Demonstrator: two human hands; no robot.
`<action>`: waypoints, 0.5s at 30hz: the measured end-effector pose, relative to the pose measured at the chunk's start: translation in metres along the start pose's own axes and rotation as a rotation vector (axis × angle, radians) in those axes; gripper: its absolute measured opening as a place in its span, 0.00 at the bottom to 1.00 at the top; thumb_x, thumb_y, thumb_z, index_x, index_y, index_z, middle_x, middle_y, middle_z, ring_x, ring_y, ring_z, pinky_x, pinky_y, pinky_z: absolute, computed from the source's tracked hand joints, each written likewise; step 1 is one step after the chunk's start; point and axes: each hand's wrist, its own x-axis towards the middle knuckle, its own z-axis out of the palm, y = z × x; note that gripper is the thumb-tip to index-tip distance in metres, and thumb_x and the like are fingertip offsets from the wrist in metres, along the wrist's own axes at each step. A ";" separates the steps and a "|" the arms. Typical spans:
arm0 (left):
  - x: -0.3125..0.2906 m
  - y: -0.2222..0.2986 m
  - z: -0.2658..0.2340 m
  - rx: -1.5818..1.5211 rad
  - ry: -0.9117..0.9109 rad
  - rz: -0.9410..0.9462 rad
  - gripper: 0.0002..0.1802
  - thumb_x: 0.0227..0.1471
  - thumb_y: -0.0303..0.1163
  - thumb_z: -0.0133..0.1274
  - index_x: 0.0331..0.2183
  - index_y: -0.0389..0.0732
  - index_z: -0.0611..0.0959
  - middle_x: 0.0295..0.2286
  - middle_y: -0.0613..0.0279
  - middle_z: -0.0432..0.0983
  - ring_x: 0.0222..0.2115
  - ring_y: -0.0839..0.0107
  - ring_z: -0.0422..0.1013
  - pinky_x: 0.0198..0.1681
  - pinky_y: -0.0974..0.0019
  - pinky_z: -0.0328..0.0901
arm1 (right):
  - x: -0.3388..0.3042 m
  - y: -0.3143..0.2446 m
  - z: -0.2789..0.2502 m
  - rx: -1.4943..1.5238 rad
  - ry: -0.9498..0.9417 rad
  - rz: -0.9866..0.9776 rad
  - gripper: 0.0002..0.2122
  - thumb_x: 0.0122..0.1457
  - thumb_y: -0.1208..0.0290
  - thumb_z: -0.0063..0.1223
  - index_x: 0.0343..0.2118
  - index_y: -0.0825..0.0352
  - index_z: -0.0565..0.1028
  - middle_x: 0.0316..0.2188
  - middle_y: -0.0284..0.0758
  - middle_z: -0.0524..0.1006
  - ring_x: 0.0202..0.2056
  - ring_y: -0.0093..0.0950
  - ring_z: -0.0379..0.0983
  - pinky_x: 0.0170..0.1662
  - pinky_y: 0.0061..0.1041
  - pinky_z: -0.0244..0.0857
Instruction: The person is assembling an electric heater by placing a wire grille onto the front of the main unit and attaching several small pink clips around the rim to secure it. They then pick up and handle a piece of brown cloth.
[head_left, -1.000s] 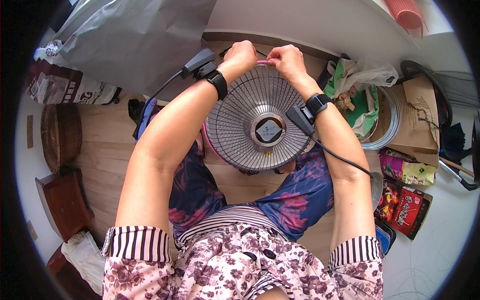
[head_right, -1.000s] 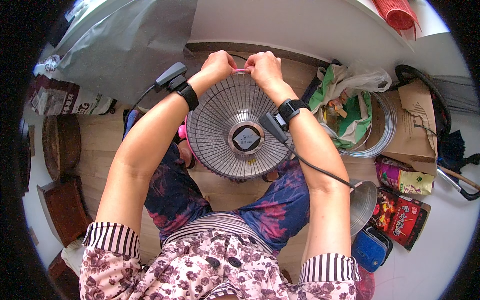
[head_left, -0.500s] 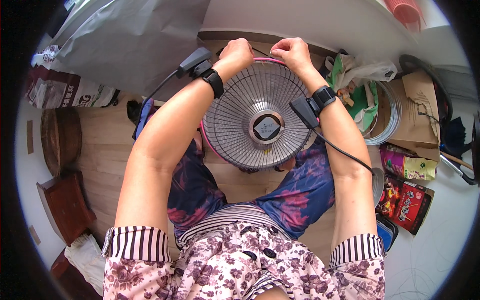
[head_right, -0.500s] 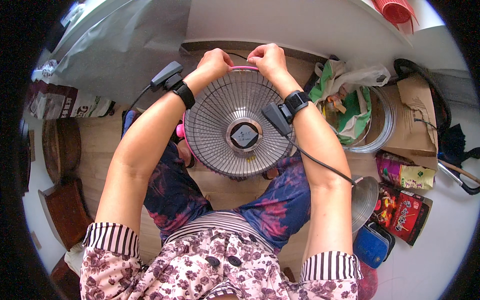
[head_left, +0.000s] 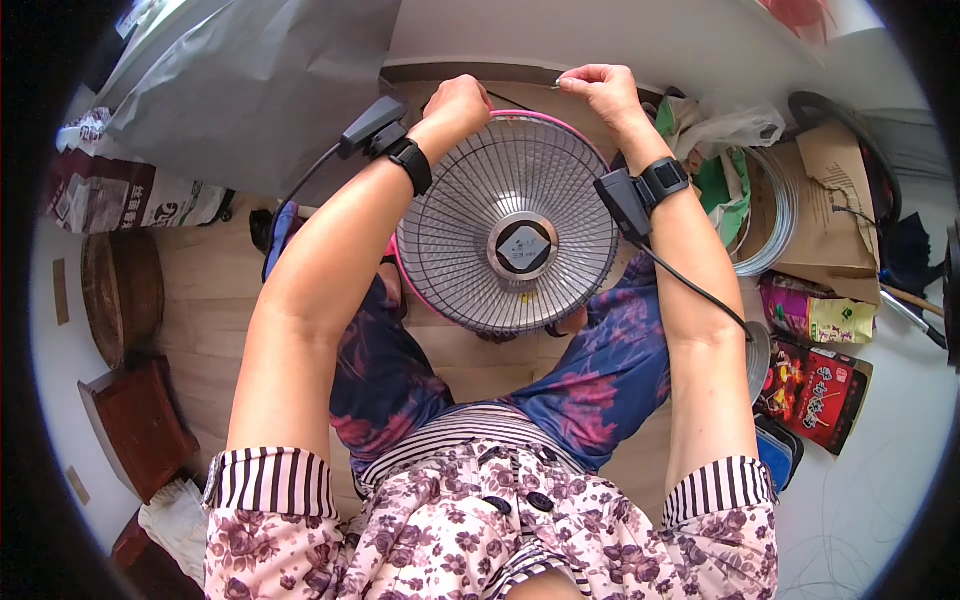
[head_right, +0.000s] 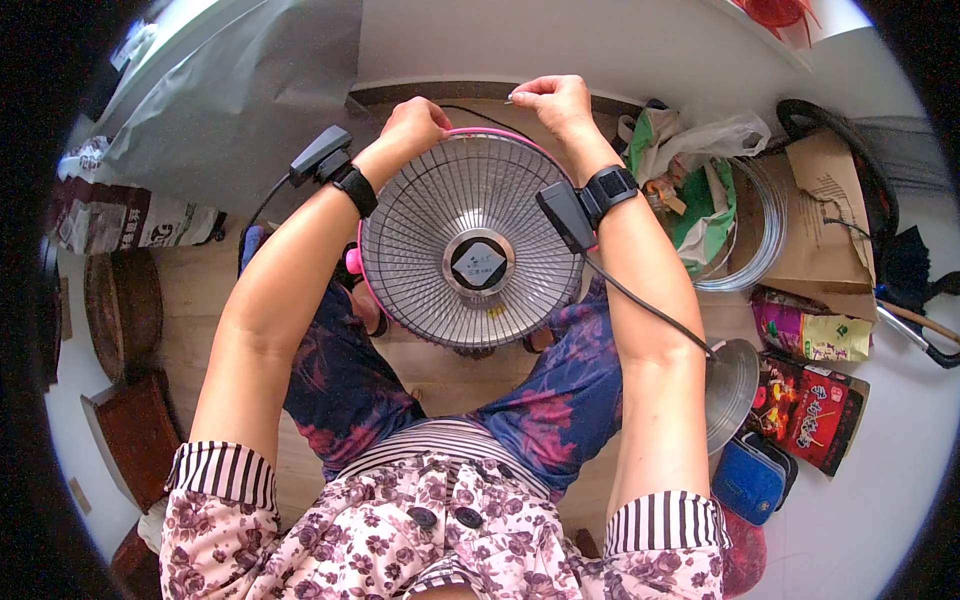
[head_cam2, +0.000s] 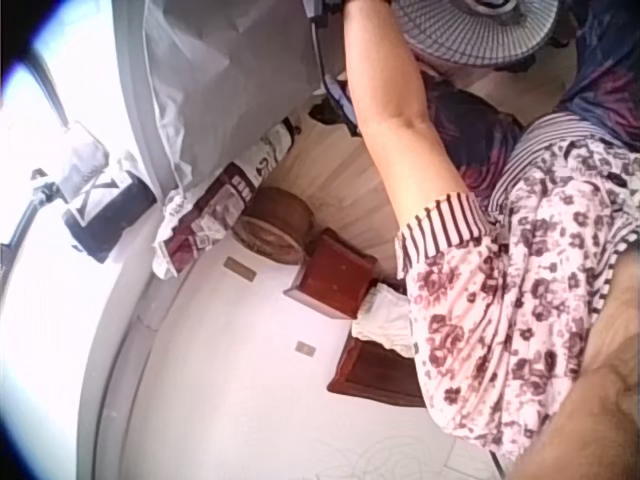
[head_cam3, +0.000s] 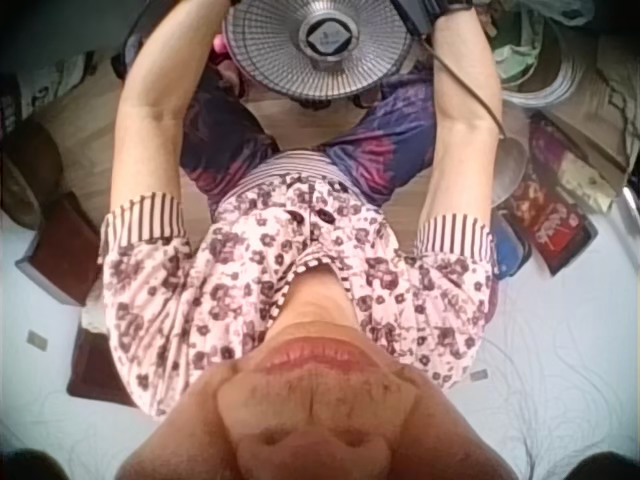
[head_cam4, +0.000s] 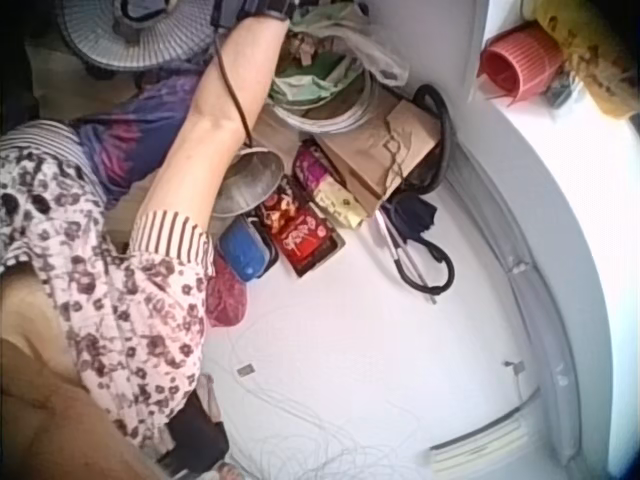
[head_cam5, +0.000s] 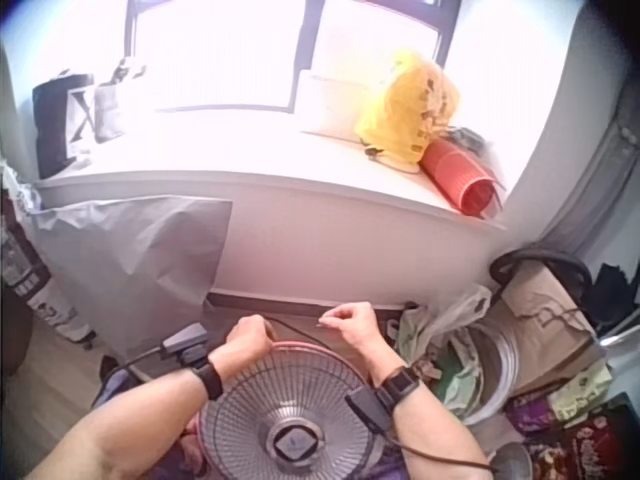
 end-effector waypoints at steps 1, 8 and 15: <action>0.001 -0.002 0.000 0.001 -0.001 -0.001 0.07 0.42 0.31 0.57 0.29 0.48 0.83 0.34 0.58 0.77 0.38 0.62 0.72 0.41 0.62 0.67 | -0.002 -0.002 0.000 0.030 -0.007 0.019 0.05 0.45 0.75 0.60 0.26 0.67 0.80 0.23 0.33 0.79 0.28 0.20 0.74 0.36 0.21 0.67; 0.001 0.001 -0.002 0.005 -0.005 0.028 0.10 0.41 0.32 0.58 0.31 0.45 0.83 0.32 0.56 0.78 0.35 0.63 0.73 0.40 0.63 0.67 | -0.002 -0.002 -0.017 0.111 -0.070 0.038 0.07 0.48 0.72 0.60 0.30 0.66 0.79 0.26 0.29 0.78 0.27 0.15 0.71 0.31 0.14 0.63; 0.004 -0.002 -0.001 0.031 -0.005 0.045 0.11 0.41 0.32 0.58 0.32 0.45 0.84 0.33 0.56 0.78 0.36 0.63 0.73 0.41 0.63 0.66 | -0.003 0.004 -0.038 0.359 -0.022 0.084 0.05 0.48 0.74 0.60 0.29 0.66 0.79 0.25 0.31 0.78 0.28 0.17 0.73 0.27 0.13 0.64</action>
